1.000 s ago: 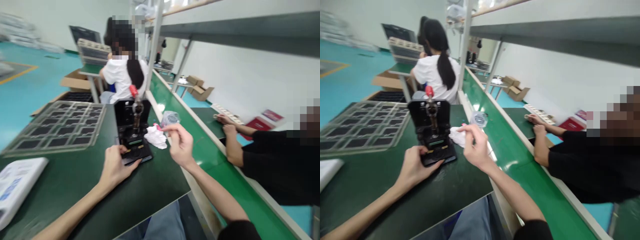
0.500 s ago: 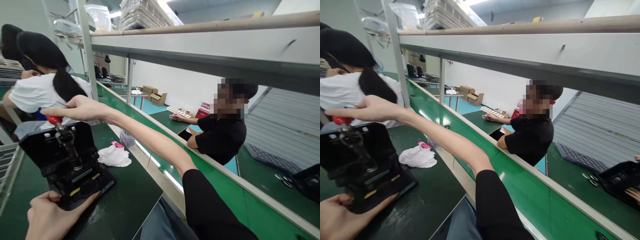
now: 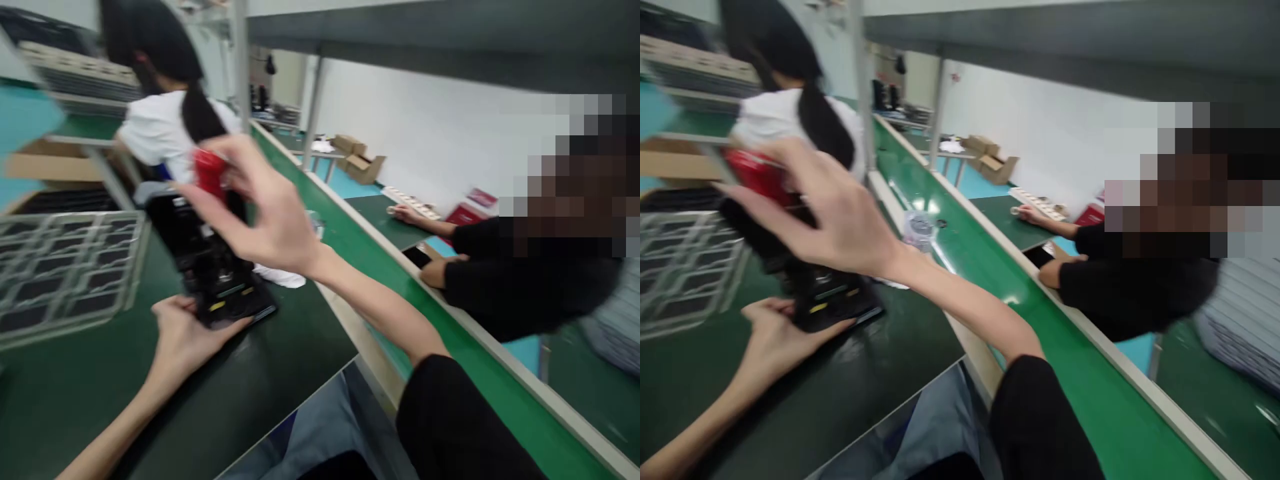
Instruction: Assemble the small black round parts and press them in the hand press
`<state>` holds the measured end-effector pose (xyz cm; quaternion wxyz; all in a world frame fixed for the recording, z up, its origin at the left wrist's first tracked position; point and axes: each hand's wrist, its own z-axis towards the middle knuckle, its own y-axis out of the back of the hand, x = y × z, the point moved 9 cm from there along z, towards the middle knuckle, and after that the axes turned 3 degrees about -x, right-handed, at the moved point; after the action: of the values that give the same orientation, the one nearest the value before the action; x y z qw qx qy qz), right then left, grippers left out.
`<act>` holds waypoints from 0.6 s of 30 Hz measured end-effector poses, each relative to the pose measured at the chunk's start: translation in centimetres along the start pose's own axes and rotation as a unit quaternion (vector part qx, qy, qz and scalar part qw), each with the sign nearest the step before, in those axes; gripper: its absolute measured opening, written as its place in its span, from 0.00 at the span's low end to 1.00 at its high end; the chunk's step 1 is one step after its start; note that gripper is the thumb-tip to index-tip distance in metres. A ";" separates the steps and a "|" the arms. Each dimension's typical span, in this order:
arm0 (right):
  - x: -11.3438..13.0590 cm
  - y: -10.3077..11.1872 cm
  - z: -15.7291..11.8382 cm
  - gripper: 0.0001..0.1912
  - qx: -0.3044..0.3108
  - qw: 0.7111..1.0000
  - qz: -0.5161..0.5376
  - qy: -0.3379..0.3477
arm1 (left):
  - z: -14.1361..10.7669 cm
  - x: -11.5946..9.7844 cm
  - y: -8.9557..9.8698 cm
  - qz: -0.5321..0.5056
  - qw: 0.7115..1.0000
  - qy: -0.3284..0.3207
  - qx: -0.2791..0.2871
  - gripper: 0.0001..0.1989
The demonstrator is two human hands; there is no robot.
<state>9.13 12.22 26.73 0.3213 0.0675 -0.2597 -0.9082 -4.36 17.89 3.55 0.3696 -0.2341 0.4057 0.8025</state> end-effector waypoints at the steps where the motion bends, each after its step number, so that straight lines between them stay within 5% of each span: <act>1: 0.2 1.2 -1.9 0.07 -0.047 0.998 0.034 -0.001 | -0.6 0.4 -0.6 0.000 0.998 0.021 0.052 0.48; 5: -0.1 1.7 -8.2 0.07 -0.143 0.987 0.048 0.057 | -2.1 0.5 -0.3 -0.006 0.994 0.065 0.084 0.45; 10: 0.2 0.9 -10.0 0.10 -0.139 0.984 0.047 0.102 | -2.4 -0.6 -0.3 -0.046 0.992 0.073 0.090 0.45; 12: 0.7 2.3 -8.8 0.11 -0.137 0.984 0.048 0.104 | -2.4 -0.7 -0.4 -0.052 0.992 0.073 0.093 0.44; 15: -1.0 4.0 -4.4 0.10 -0.125 0.988 0.094 0.003 | -2.4 -0.7 -0.5 -0.041 0.992 0.068 0.095 0.44; 18: -4.4 1.2 1.1 0.10 -0.004 0.980 0.171 -0.107 | -2.4 -0.5 -0.5 -0.025 0.994 0.063 0.089 0.44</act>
<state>12.97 14.63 28.09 0.4423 -0.0764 -0.2962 -0.8431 -3.45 15.95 2.32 0.3826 -0.2600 0.4923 0.7373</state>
